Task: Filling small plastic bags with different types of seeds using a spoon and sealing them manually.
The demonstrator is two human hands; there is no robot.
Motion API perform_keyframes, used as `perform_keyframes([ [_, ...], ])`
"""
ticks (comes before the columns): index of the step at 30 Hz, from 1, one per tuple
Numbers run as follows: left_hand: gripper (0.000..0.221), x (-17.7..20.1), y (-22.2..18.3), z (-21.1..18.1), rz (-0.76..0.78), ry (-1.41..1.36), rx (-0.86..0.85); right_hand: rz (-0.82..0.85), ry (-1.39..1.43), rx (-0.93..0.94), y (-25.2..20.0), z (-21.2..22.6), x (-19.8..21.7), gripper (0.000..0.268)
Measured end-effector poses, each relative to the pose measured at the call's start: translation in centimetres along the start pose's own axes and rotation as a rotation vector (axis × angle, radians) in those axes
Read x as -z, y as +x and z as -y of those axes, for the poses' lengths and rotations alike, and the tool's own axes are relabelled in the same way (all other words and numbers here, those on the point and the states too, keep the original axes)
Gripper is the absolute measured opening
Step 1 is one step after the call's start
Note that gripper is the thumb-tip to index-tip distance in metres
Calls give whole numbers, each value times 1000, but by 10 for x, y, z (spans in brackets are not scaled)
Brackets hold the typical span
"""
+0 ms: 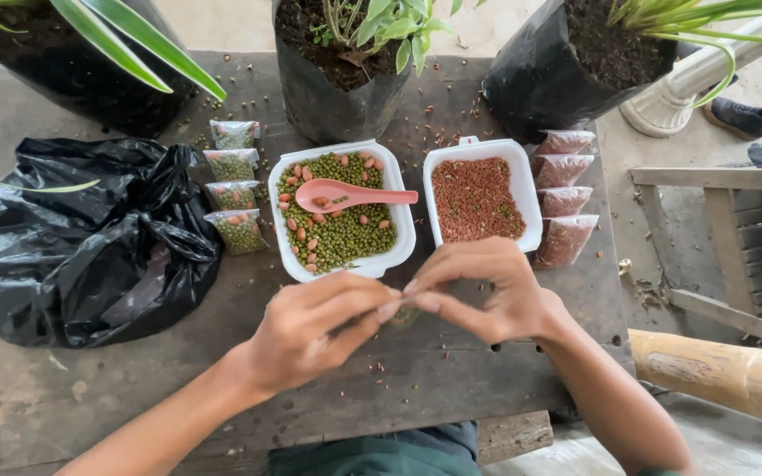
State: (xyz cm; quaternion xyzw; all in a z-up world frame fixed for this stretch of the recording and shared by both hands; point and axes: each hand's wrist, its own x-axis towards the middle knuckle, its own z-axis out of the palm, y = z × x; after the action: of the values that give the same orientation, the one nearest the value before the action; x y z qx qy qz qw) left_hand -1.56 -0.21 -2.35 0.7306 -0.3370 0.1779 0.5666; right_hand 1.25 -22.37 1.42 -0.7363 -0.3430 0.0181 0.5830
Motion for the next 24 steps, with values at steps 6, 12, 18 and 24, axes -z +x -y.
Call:
perform_keyframes([
  [6,3,-10,-16,9,-6,-85,-4,147,-134,108,-1,-4,6,4],
  [12,7,-11,-21,17,-20,-84,31,108,-177,124,-8,-22,-6,9],
  [18,10,-10,-18,8,-20,-49,29,37,-299,231,-10,-21,-12,12],
  [24,11,-6,-19,9,41,-4,-8,54,-385,308,-11,-18,-15,10],
])
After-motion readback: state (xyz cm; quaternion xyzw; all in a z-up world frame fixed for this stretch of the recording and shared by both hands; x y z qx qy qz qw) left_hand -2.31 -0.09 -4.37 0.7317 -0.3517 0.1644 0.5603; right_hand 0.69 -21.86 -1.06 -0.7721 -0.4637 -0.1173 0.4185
